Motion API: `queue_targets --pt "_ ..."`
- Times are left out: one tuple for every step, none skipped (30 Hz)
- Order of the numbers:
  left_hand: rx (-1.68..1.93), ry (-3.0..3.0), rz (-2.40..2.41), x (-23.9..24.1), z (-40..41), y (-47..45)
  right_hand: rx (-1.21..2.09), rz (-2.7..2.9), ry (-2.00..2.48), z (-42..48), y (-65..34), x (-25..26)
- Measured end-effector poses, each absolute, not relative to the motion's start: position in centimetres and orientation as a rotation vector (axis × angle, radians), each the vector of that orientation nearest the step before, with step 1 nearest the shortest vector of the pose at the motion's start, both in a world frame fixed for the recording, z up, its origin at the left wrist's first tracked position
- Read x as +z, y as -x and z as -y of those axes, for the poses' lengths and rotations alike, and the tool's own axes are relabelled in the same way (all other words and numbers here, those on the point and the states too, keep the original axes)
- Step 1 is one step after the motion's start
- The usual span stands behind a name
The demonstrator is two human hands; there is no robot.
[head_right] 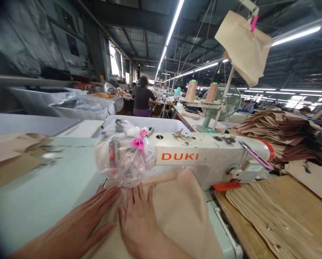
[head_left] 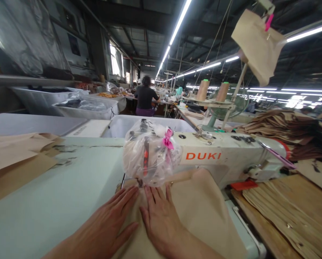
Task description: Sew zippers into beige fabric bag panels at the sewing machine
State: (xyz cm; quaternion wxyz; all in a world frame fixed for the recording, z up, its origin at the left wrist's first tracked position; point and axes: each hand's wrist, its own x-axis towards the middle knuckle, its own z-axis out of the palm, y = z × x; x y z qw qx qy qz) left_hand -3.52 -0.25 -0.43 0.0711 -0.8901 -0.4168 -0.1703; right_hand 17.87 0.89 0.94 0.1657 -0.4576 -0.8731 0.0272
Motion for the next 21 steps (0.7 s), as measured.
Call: queue_targets --pt "-0.514 2.673 1.254 -0.6 0.2 3.6 0.079 2.484 1.301 -1.0 -17.9 0.9" --pt "-0.527 2.668 1.254 -0.7 0.1 3.7 0.084 2.481 1.301 -1.1 -17.9 1.0" --pt "-0.545 2.666 1.253 -0.8 -0.1 3.8 0.09 2.477 1.302 -1.2 -17.9 1.0" --pt "-0.566 2.663 1.25 -0.8 -0.2 3.8 0.093 2.476 1.301 -1.3 -17.9 1.1" --pt "-0.587 2.658 1.248 -0.8 -0.3 3.8 0.094 2.476 1.299 -1.4 -17.9 1.1" --pt "-0.602 2.654 1.245 -0.8 -0.4 3.8 0.091 2.479 1.295 -1.5 -17.9 1.2" --pt "-0.605 2.656 1.243 -0.6 -0.5 3.8 0.085 2.484 1.289 -1.6 -17.9 1.2" --pt "-0.604 2.66 1.242 -0.5 -0.6 3.7 0.078 2.488 1.286 -1.7 -17.9 1.2" --pt "-0.593 2.669 1.247 -0.3 -0.7 3.7 0.072 2.489 1.286 -1.8 -17.8 1.2" --pt "-0.582 2.678 1.254 -0.1 -0.7 3.6 0.07 2.489 1.291 -1.9 -17.8 1.1" --pt "-0.568 2.689 1.266 0.0 -0.7 3.6 0.071 2.489 1.298 -1.9 -17.7 1.1" --pt "-0.556 2.699 1.278 0.1 -0.8 3.6 0.073 2.489 1.304 -2.0 -17.7 1.0" --pt "-0.546 2.708 1.291 0.2 -0.8 3.5 0.076 2.49 1.311 -2.0 -17.7 1.0" --pt "-0.537 2.713 1.301 0.2 -0.8 3.5 0.079 2.491 1.316 -2.1 -17.6 1.0" --pt "-0.527 2.719 1.31 0.2 -0.8 3.5 0.081 2.494 1.318 -2.1 -17.6 0.9" --pt "-0.525 2.719 1.313 0.1 -0.8 3.6 0.082 2.496 1.319 -2.1 -17.6 0.9" --pt "-0.526 2.717 1.308 0.0 -0.8 3.6 0.082 2.496 1.32 -2.1 -17.6 0.9" --pt "-0.53 2.713 1.301 0.0 -0.7 3.6 0.083 2.498 1.32 -2.1 -17.6 1.0" --pt "-0.531 2.71 1.296 -0.1 -0.7 3.6 0.082 2.501 1.319 -2.1 -17.6 1.0" --pt "-0.529 2.706 1.293 -0.1 -0.7 3.6 0.079 2.504 1.317 -2.1 -17.6 1.0" --pt "-0.523 2.704 1.293 -0.1 -0.7 3.6 0.075 2.506 1.315 -2.1 -17.6 1.0"
